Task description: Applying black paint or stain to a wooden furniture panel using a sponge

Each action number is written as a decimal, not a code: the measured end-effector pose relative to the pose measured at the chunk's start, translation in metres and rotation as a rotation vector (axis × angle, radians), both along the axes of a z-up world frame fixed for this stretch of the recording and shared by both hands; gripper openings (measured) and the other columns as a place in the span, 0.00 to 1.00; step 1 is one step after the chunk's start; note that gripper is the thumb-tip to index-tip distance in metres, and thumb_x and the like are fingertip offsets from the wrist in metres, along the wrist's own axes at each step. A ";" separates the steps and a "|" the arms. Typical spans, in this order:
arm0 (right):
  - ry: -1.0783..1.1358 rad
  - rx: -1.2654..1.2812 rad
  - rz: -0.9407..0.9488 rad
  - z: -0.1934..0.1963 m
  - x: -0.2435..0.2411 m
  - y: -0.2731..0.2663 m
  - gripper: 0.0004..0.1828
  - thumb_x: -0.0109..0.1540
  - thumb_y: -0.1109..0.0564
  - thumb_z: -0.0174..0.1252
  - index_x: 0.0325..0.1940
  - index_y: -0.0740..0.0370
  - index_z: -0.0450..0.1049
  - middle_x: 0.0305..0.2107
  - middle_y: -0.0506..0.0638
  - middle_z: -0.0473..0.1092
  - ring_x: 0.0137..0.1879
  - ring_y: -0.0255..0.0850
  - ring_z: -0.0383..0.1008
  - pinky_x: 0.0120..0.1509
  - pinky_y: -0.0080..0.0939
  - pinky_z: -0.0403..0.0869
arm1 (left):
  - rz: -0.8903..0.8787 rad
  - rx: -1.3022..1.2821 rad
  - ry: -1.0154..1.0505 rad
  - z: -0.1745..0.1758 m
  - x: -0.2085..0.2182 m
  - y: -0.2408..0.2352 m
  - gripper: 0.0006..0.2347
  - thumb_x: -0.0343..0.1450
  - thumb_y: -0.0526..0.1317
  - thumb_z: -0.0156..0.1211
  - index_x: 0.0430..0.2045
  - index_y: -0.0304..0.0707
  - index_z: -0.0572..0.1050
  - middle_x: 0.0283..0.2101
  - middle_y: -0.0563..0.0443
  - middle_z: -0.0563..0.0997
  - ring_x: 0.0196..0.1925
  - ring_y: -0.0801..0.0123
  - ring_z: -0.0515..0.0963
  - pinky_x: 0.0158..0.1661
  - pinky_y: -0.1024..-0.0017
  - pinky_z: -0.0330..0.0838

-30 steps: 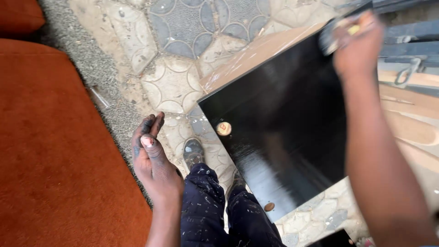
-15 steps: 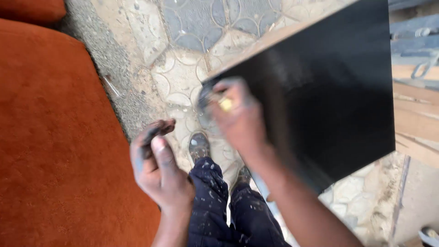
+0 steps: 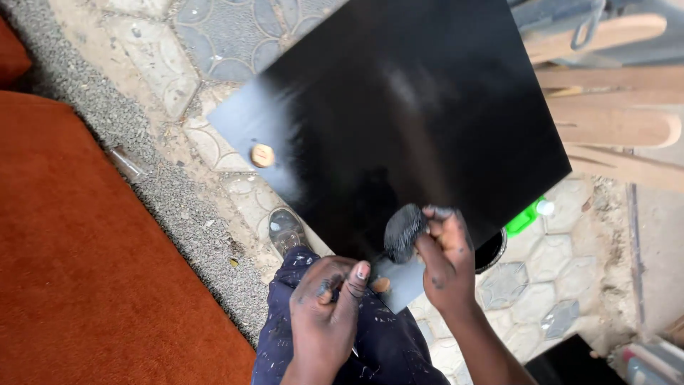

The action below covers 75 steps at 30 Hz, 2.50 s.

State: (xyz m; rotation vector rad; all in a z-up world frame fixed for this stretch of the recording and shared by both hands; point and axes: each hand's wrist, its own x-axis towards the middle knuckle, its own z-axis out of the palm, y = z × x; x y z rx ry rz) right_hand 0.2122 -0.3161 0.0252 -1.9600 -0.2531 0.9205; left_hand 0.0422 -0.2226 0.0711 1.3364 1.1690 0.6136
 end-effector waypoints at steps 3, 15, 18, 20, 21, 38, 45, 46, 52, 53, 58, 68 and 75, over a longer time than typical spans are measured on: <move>-0.022 0.109 -0.005 -0.016 0.019 -0.072 0.19 0.62 0.68 0.47 0.57 0.63 0.65 0.52 0.55 0.71 0.62 0.39 0.71 0.66 0.37 0.67 | -0.122 -0.084 -0.001 0.005 0.026 -0.039 0.12 0.75 0.42 0.56 0.23 0.38 0.78 0.28 0.54 0.81 0.32 0.69 0.81 0.37 0.72 0.74; 0.072 -0.206 -0.232 -0.083 0.161 -0.291 0.16 0.64 0.61 0.58 0.56 0.62 0.74 0.19 0.46 0.63 0.22 0.28 0.52 0.26 0.31 0.50 | -0.503 -0.235 0.135 -0.022 0.139 -0.234 0.16 0.77 0.47 0.47 0.50 0.42 0.81 0.51 0.53 0.86 0.55 0.61 0.82 0.53 0.65 0.73; -0.116 -0.405 -0.003 -0.152 0.187 -0.329 0.12 0.63 0.55 0.61 0.46 0.65 0.80 0.32 0.49 0.77 0.39 0.35 0.71 0.44 0.36 0.70 | -0.586 -0.333 0.227 -0.037 0.162 -0.268 0.16 0.76 0.48 0.49 0.45 0.40 0.81 0.54 0.54 0.84 0.55 0.60 0.83 0.50 0.64 0.74; -0.126 -0.496 0.058 -0.175 0.198 -0.324 0.13 0.63 0.52 0.61 0.47 0.62 0.81 0.34 0.50 0.79 0.41 0.37 0.73 0.45 0.40 0.70 | -0.594 -0.389 0.274 -0.048 0.174 -0.287 0.16 0.75 0.49 0.50 0.49 0.41 0.80 0.56 0.54 0.83 0.54 0.60 0.83 0.51 0.64 0.74; -0.137 -0.575 0.125 -0.189 0.202 -0.318 0.15 0.62 0.49 0.61 0.48 0.58 0.82 0.36 0.51 0.80 0.42 0.39 0.75 0.47 0.43 0.70 | -0.596 -0.434 0.324 -0.055 0.179 -0.295 0.18 0.75 0.50 0.51 0.52 0.42 0.78 0.57 0.53 0.82 0.54 0.60 0.83 0.52 0.64 0.74; -0.275 -0.875 0.253 -0.355 0.245 -0.322 0.14 0.59 0.50 0.63 0.46 0.54 0.83 0.38 0.68 0.77 0.49 0.66 0.78 0.52 0.59 0.74 | -0.514 -0.355 0.427 -0.108 0.170 -0.346 0.14 0.74 0.47 0.52 0.45 0.39 0.81 0.56 0.51 0.83 0.58 0.61 0.80 0.59 0.66 0.68; -0.049 -0.605 0.051 -0.349 0.253 -0.330 0.15 0.55 0.63 0.63 0.46 0.57 0.82 0.34 0.47 0.81 0.38 0.32 0.77 0.40 0.33 0.74 | -0.379 -0.714 0.355 -0.114 0.184 -0.323 0.21 0.73 0.50 0.49 0.56 0.40 0.76 0.60 0.49 0.82 0.62 0.61 0.81 0.61 0.67 0.71; -0.048 -0.606 0.056 -0.337 0.256 -0.332 0.15 0.55 0.63 0.63 0.46 0.57 0.82 0.34 0.47 0.81 0.38 0.32 0.77 0.40 0.33 0.74 | -0.375 -0.717 0.355 -0.136 0.184 -0.333 0.21 0.73 0.50 0.49 0.56 0.40 0.76 0.60 0.49 0.82 0.62 0.61 0.81 0.61 0.67 0.71; 0.440 -0.419 0.047 -0.278 0.265 -0.343 0.14 0.54 0.64 0.62 0.44 0.62 0.79 0.24 0.51 0.70 0.23 0.37 0.66 0.22 0.31 0.62 | -0.690 -0.027 0.154 -0.290 0.180 -0.394 0.16 0.78 0.27 0.42 0.60 0.19 0.69 0.53 0.22 0.79 0.57 0.34 0.77 0.59 0.51 0.69; 0.470 -0.352 0.060 -0.274 0.264 -0.343 0.18 0.53 0.65 0.64 0.47 0.61 0.75 0.24 0.51 0.70 0.23 0.39 0.68 0.24 0.33 0.62 | -0.292 -0.615 -0.142 -0.296 0.188 -0.397 0.20 0.79 0.36 0.42 0.64 0.20 0.65 0.62 0.26 0.72 0.66 0.38 0.68 0.65 0.50 0.58; 0.476 -0.298 0.128 -0.271 0.246 -0.340 0.22 0.51 0.70 0.63 0.50 0.66 0.74 0.29 0.55 0.73 0.26 0.38 0.72 0.25 0.31 0.64 | 0.256 -1.366 -0.360 -0.333 0.203 -0.414 0.27 0.79 0.54 0.46 0.70 0.37 0.62 0.70 0.34 0.67 0.74 0.47 0.63 0.72 0.49 0.50; 0.645 -0.587 0.107 -0.243 0.255 -0.313 0.09 0.53 0.58 0.63 0.37 0.61 0.81 0.23 0.50 0.72 0.26 0.35 0.70 0.23 0.28 0.63 | 0.180 -1.239 -0.464 -0.316 0.197 -0.407 0.30 0.81 0.57 0.39 0.73 0.34 0.54 0.72 0.29 0.61 0.76 0.41 0.55 0.72 0.45 0.43; 0.359 -0.557 0.180 -0.221 0.250 -0.305 0.12 0.52 0.59 0.66 0.38 0.67 0.77 0.20 0.55 0.72 0.25 0.37 0.68 0.20 0.30 0.62 | 0.182 -1.145 -0.427 -0.289 0.194 -0.393 0.27 0.81 0.53 0.40 0.72 0.33 0.58 0.71 0.32 0.65 0.76 0.45 0.59 0.72 0.48 0.48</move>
